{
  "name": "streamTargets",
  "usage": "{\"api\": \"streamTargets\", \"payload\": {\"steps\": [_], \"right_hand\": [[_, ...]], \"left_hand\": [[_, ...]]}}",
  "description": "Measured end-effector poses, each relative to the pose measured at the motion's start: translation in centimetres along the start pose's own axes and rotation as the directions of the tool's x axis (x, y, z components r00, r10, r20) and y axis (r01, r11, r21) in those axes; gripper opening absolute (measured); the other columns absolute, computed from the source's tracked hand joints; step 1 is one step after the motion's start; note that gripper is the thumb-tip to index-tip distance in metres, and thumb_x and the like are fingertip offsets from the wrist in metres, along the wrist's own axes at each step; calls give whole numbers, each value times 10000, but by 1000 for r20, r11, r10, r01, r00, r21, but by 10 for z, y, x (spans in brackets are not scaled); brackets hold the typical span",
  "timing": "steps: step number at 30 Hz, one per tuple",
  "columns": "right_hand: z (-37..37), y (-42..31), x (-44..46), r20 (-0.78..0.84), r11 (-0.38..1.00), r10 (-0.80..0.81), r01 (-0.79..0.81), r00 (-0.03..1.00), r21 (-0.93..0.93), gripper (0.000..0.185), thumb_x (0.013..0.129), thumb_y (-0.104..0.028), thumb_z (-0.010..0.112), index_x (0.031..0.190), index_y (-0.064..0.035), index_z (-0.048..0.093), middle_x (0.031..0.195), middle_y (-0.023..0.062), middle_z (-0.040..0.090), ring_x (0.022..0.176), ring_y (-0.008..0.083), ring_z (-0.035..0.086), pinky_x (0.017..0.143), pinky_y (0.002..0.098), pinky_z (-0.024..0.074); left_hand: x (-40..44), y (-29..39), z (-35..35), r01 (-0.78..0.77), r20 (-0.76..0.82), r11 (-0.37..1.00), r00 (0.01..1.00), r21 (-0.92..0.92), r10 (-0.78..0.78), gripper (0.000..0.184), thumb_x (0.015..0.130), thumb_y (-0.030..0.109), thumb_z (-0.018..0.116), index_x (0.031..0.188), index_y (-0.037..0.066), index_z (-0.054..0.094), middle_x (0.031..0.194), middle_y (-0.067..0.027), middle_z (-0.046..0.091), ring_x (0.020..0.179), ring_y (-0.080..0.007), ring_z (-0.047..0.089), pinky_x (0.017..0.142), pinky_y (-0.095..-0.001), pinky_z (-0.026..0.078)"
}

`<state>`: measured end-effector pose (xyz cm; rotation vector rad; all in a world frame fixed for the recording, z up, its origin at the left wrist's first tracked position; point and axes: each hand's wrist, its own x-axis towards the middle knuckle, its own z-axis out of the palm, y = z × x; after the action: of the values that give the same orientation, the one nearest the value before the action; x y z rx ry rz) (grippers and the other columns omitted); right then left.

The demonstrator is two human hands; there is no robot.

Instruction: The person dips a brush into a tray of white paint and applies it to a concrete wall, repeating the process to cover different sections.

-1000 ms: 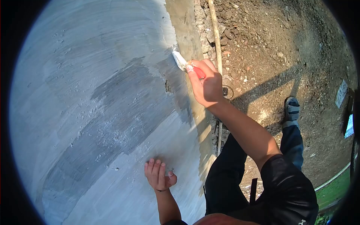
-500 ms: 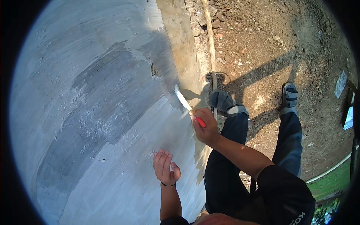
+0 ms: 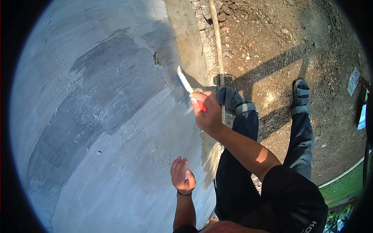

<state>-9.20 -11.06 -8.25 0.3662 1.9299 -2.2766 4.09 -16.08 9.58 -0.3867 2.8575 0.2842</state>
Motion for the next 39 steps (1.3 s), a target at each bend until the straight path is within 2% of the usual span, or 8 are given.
{"api": "streamTargets", "payload": {"steps": [5, 8, 11, 18, 20, 28, 36, 39], "right_hand": [[-37, -57, -43, 209, 962, -88, 28, 974, 273, 201, 770, 14, 603, 966, -2, 558, 908, 153, 567, 841, 269, 594, 706, 305, 485], [-53, -50, -51, 104, 992, -48, 35, 993, 124, 198, 763, 28, 602, 955, 6, 557, 915, 164, 574, 831, 268, 592, 703, 312, 481], [-51, -13, -51, 39, 990, 127, -123, 991, -74, 177, 792, 8, 569, 967, 9, 552, 859, 148, 545, 753, 278, 567, 658, 315, 460], [-6, -28, -64, 100, 996, 81, -84, 992, 25, 179, 783, -3, 581, 960, -10, 549, 910, 151, 546, 783, 289, 585, 668, 322, 478], [-22, -49, -69, 185, 984, -13, -21, 983, 177, 188, 773, 10, 589, 958, -5, 559, 941, 167, 565, 818, 294, 603, 686, 314, 492], [-17, 1, -49, 53, 996, 12, -7, 999, -83, 211, 766, 21, 592, 973, -7, 563, 921, 156, 561, 748, 282, 582, 652, 324, 484], [-44, -41, -86, 235, 968, -125, 67, 964, 241, 208, 750, 42, 599, 952, 7, 563, 940, 159, 562, 812, 286, 588, 703, 326, 487], [-49, -14, -90, 118, 1000, -4, 4, 993, -4, 196, 755, 41, 595, 947, 21, 559, 939, 164, 564, 800, 289, 584, 695, 320, 484]], "left_hand": [[-6, 1, 5, 6, 30, 999, 1000, -32, -6, 227, 840, 93, 465, 968, -40, 598, 964, -183, 613, 988, -376, 561, 885, -448, 422], [-12, 0, 2, 27, 39, 999, 999, -27, -26, 226, 843, 90, 461, 969, -40, 597, 963, -182, 614, 989, -377, 562, 885, -451, 422], [-14, -3, -1, 16, 22, 1000, 1000, -16, -16, 228, 847, 86, 457, 973, -44, 595, 969, -179, 614, 992, -374, 562, 886, -451, 421], [5, -4, 4, -33, -19, 999, 999, -9, 33, 229, 841, 71, 460, 987, -40, 597, 988, -171, 615, 1010, -366, 557, 898, -445, 414], [7, -4, 1, -30, -18, 1000, 999, -8, 30, 229, 834, 63, 464, 991, -38, 597, 989, -169, 615, 1012, -366, 556, 899, -443, 413], [-2, -6, 3, -29, -60, 999, 998, -24, 27, 230, 825, 53, 468, 992, -37, 599, 986, -170, 615, 1003, -365, 560, 899, -444, 415], [-11, -6, 11, -5, -7, 999, 1000, -38, 4, 223, 845, 71, 455, 984, -41, 589, 967, -183, 614, 982, -380, 564, 877, -449, 425], [-16, -5, 11, 9, -13, 999, 1000, -47, -9, 221, 846, 70, 454, 984, -36, 590, 971, -182, 614, 982, -381, 564, 876, -449, 426]]}}
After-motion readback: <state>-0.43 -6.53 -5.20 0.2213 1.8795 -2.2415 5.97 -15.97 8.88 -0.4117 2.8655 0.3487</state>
